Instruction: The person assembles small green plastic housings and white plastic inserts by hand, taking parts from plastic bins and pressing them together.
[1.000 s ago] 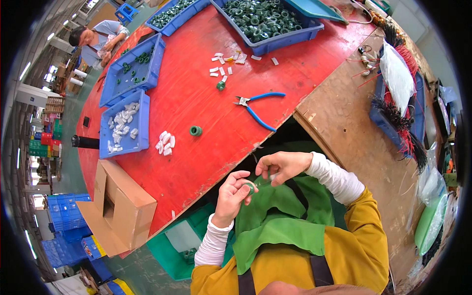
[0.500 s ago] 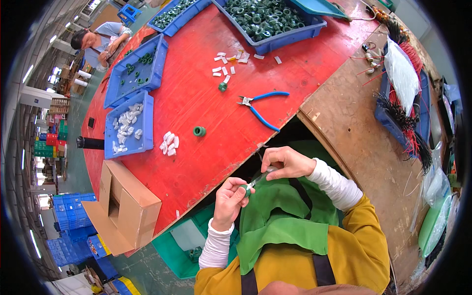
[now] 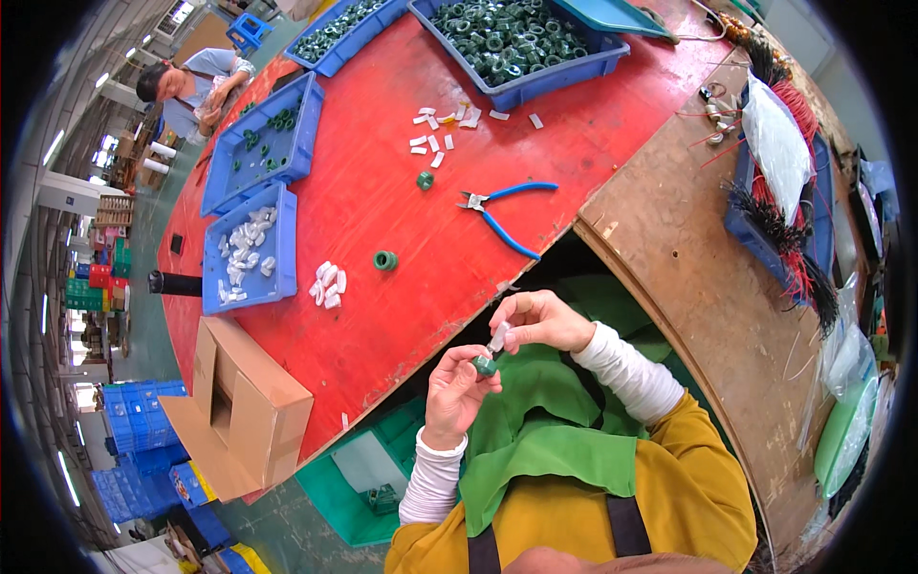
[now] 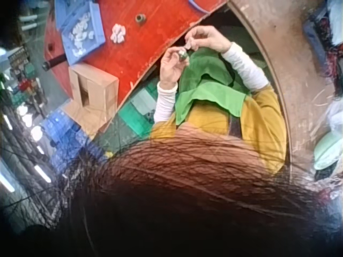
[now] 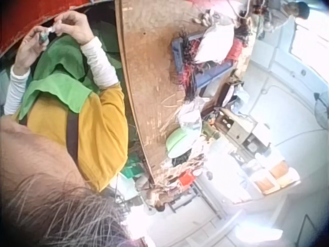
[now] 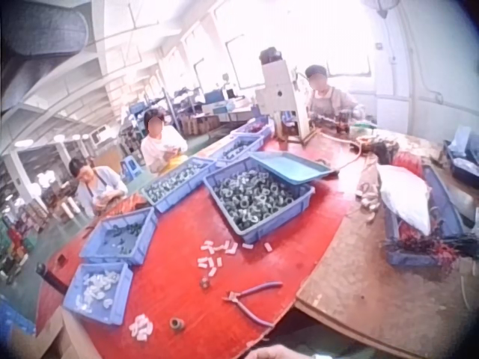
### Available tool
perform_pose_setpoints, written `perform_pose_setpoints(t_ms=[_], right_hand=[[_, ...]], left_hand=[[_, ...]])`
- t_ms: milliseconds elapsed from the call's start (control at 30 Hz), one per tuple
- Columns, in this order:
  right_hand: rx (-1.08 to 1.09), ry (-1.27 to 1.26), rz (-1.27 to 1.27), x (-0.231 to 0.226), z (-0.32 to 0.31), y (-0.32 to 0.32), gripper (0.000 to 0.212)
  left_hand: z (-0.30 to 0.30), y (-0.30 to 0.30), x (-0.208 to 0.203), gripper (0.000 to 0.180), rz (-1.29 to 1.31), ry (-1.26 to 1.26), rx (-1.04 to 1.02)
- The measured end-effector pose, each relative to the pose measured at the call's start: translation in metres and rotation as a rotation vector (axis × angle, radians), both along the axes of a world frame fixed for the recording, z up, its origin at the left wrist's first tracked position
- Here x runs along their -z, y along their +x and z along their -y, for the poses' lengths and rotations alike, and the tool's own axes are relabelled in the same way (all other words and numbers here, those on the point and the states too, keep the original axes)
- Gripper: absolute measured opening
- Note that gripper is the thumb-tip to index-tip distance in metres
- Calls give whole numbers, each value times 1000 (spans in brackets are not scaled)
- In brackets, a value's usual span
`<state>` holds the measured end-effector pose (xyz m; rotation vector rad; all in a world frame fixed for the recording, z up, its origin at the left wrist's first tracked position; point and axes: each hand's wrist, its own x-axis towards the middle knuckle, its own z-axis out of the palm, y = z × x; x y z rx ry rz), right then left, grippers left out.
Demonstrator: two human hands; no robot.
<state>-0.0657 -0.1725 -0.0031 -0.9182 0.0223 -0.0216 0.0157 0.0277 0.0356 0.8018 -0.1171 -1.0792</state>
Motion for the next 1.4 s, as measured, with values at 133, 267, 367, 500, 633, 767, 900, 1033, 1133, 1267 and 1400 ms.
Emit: perform_pose_setpoints(t_ms=[133,267,367,500,633,767,900,1033,1133,1267,1400], right_hand=[[34,100,-22,1,-17,0,24],[118,225,-58,2,-25,1,21],[172,257,-63,7,-23,2,19],[173,143,-58,1,-18,1,18],[175,-31,-66,-6,-10,-2,22],[172,-100,25,-11,-8,-2,19],[179,-704,218,-22,7,-2,15],[152,-566,136,-13,3,-4,19],[145,-300,48,-7,-2,-6,23],[99,-63,-7,1,-8,-5,24],[103,20,-22,-7,-16,-6,20]], left_hand=[[0,1,10,19,27,-17,14],[1,1,14,20,-21,-117,4],[2,1,12,20,-32,-167,-4],[1,2,11,20,9,-147,-5],[-1,2,14,20,29,-132,0],[-2,0,17,20,39,-172,3],[-3,3,13,21,35,-186,-14],[-1,5,13,21,44,-175,2],[-2,6,19,20,34,-184,47],[2,7,17,20,32,-201,46],[4,9,17,20,72,-189,44]])
